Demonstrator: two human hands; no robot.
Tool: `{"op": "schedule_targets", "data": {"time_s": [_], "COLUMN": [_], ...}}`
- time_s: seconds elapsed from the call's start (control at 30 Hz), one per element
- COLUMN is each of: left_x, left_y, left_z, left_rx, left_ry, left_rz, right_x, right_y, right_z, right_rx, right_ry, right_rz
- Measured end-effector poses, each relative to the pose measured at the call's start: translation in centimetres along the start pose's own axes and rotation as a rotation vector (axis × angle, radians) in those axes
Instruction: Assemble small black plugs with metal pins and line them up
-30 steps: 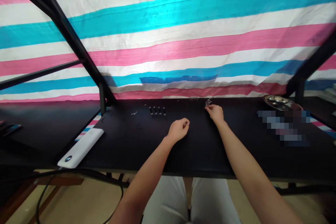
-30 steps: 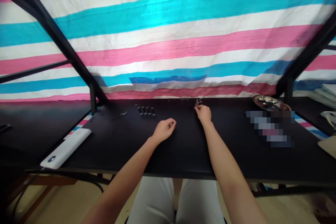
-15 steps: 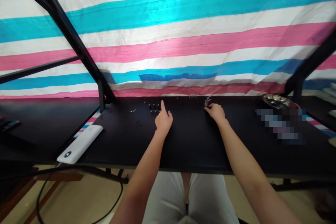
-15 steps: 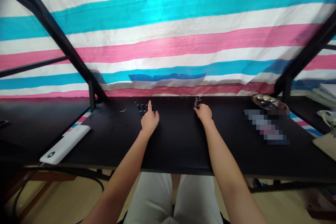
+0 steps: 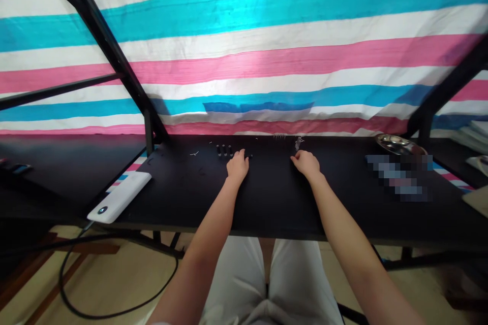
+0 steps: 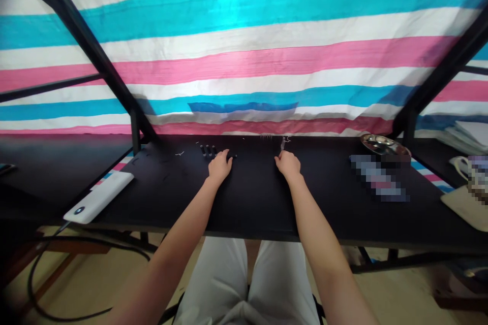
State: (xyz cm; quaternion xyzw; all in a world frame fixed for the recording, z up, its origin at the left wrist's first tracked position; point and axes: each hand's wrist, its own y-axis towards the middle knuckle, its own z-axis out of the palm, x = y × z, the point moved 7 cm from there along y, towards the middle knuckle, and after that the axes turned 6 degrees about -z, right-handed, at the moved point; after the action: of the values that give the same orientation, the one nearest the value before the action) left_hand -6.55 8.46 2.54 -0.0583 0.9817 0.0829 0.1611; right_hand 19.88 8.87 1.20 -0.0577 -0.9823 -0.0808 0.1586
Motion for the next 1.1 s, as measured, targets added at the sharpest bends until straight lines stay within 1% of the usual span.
{"op": "schedule_targets", "data": {"time_s": [0.1, 0.2, 0.3, 0.4, 0.5, 0.53, 0.57, 0.63, 0.7, 0.77, 0.83, 0.9, 1.0, 1.1], "left_x": [-0.7, -0.9, -1.3, -2.3, -3.4, -3.7, -4.0, -4.6, -4.9, -5.1, -4.8, -4.5, -4.2, -4.3], "left_y": [0.2, 0.4, 0.2, -0.5, -1.5, -1.7, -2.0, -2.5, -2.9, -3.1, -3.1, -2.9, -2.8, -2.9], "left_z": [0.4, 0.7, 0.8, 0.4, 0.4, 0.5, 0.7, 1.1, 1.3, 1.0, 0.7, 0.4, 0.2, 0.2], "left_rx": [0.029, 0.068, 0.073, 0.034, 0.031, 0.048, 0.075, 0.145, 0.201, 0.227, 0.22, 0.199, 0.188, 0.197], "left_ry": [0.035, 0.076, 0.048, -0.137, -0.492, -0.633, -0.77, -0.99, -1.132, -1.225, -1.293, -1.342, -1.38, -1.385], "left_rz": [0.06, 0.083, 0.136, 0.24, 0.278, 0.276, 0.268, 0.249, 0.246, 0.252, 0.234, 0.196, 0.148, 0.134], "right_x": [0.1, 0.2, 0.6, 2.5, 5.5, 6.3, 6.9, 7.9, 8.7, 9.0, 8.8, 8.4, 8.0, 7.6], "right_y": [-0.1, -0.1, -0.3, -0.9, -2.1, -2.5, -2.8, -3.1, -3.3, -3.5, -3.6, -3.7, -3.8, -3.8], "right_z": [0.0, -0.1, -0.6, -1.3, -1.6, -1.4, -1.0, 0.4, 1.5, 1.8, 1.5, 1.0, 0.5, 0.3], "right_rx": [-0.012, -0.031, -0.075, -0.154, -0.231, -0.238, -0.218, -0.113, -0.025, -0.001, -0.021, -0.054, -0.115, -0.177], "right_ry": [0.02, 0.03, 0.054, 0.138, 0.351, 0.467, 0.609, 0.915, 1.153, 1.312, 1.409, 1.454, 1.448, 1.436], "right_rz": [-0.024, -0.052, -0.086, -0.213, -0.383, -0.405, -0.393, -0.329, -0.267, -0.231, -0.212, -0.198, -0.193, -0.199]}}
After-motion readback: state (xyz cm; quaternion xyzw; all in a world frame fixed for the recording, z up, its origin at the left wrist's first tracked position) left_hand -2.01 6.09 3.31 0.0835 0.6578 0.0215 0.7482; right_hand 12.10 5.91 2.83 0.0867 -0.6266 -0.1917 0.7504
